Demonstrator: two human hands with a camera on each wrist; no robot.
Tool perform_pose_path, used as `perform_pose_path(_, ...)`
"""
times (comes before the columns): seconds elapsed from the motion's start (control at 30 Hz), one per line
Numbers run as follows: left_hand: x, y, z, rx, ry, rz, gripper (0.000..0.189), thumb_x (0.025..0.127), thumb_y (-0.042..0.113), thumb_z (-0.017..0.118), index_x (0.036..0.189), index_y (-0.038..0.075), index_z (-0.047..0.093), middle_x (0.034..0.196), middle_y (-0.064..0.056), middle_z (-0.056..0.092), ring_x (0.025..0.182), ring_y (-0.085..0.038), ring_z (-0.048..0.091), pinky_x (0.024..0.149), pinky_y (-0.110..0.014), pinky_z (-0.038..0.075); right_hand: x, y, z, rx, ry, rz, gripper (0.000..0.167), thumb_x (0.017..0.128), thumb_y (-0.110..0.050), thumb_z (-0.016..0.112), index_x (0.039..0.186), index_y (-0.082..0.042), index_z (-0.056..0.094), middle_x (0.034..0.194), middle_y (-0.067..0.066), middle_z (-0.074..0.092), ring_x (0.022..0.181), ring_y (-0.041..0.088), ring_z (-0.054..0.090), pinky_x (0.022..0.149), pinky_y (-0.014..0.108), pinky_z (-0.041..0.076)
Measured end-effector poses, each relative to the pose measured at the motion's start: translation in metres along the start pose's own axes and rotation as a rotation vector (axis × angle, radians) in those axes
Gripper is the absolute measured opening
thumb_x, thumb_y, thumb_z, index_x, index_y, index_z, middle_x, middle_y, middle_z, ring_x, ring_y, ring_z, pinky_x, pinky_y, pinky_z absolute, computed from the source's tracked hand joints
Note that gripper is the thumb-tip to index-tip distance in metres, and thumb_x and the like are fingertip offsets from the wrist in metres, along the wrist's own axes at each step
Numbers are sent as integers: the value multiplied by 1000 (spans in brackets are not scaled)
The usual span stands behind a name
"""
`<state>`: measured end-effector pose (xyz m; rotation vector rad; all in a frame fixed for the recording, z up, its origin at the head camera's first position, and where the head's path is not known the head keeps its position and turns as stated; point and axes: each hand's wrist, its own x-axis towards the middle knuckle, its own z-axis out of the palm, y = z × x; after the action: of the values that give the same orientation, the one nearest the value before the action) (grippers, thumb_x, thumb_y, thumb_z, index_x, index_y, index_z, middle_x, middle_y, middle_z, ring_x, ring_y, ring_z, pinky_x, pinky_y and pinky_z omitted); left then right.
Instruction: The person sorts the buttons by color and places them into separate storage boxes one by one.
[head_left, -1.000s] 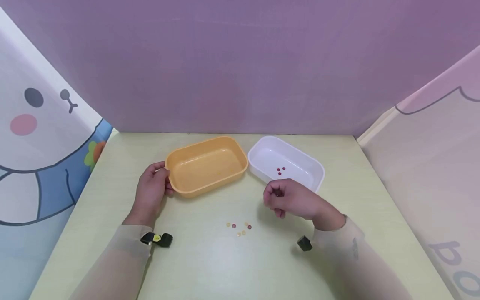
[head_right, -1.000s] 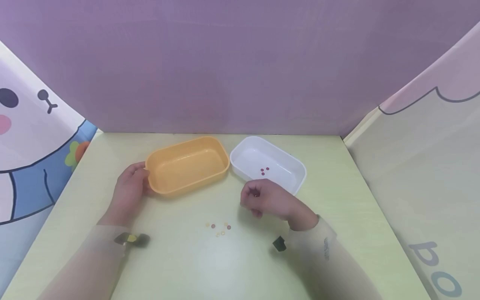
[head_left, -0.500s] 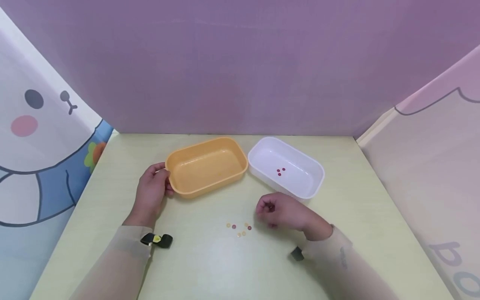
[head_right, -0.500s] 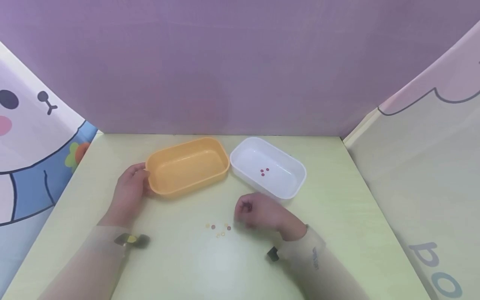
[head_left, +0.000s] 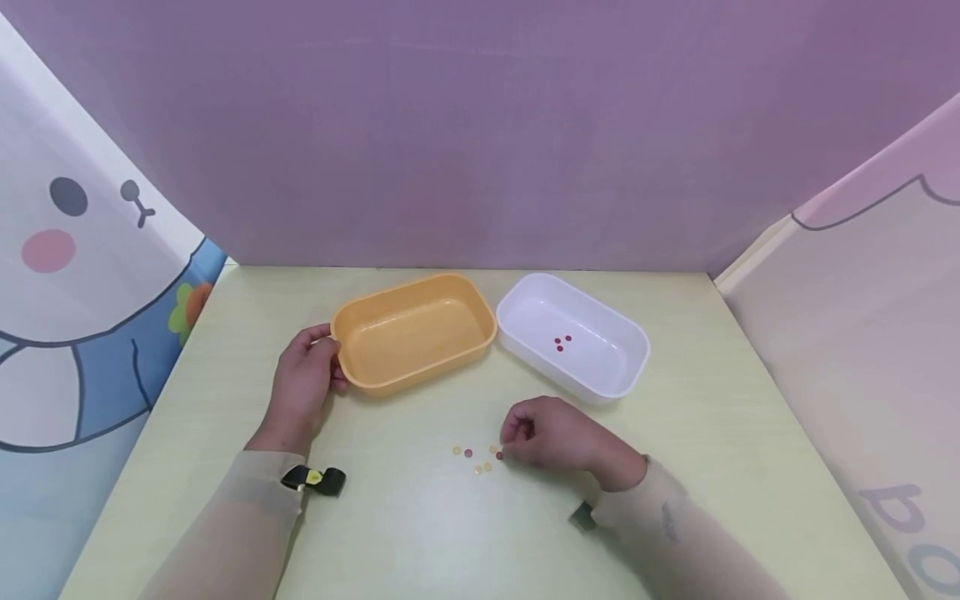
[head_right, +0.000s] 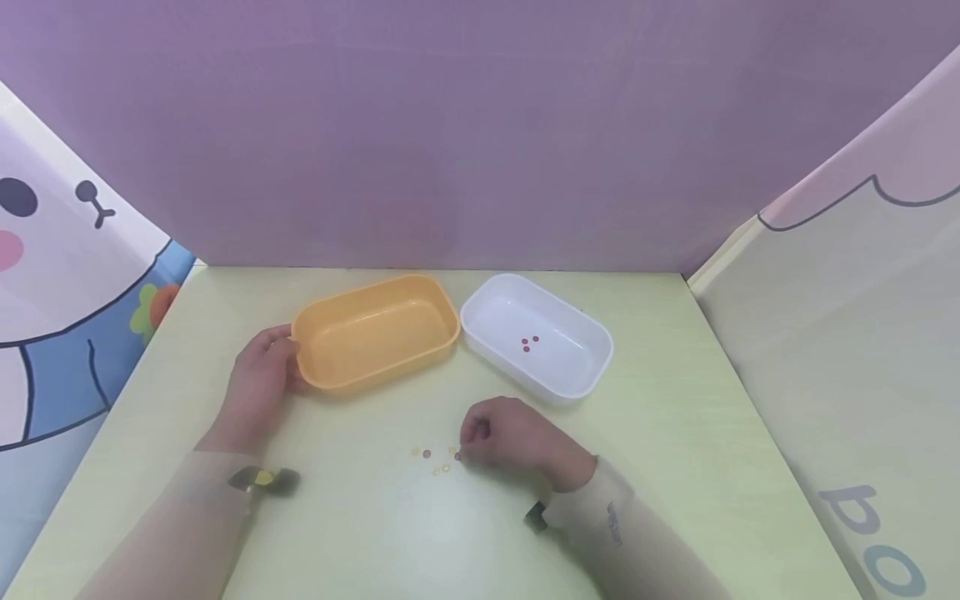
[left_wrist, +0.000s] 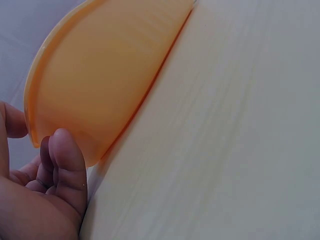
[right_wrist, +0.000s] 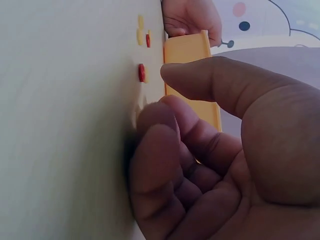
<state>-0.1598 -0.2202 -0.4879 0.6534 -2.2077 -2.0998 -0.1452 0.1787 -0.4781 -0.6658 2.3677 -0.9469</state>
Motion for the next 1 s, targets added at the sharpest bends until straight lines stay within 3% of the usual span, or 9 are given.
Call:
perform_pose_path(0.23, 0, -2, -1, 11, -8, 1, 47, 115, 27, 49, 161, 13, 50, 105, -6, 68, 77, -12, 67, 66, -27, 65, 1, -2, 6, -65, 16, 10, 14, 93, -28, 90, 91, -30, 77, 77, -14, 67, 79, 7, 63, 79, 27, 54)
perform_pose_path(0.6, 1, -3, 1, -12, -2, 13, 46, 114, 24, 51, 158, 12, 52, 102, -7, 66, 75, -12, 66, 64, -26, 64, -1, -5, 12, -118, 31, -29, 20, 92, -19, 87, 87, -34, 76, 72, -18, 63, 75, 3, 60, 79, 26, 53)
perform_pose_path(1.0, 5, -4, -1, -2, 1, 0, 48, 115, 26, 50, 161, 14, 50, 103, -6, 66, 75, -12, 66, 65, -27, 65, -1, -4, 15, -117, 26, -15, 25, 93, -16, 85, 83, -36, 75, 75, -18, 65, 79, 6, 62, 78, 26, 53)
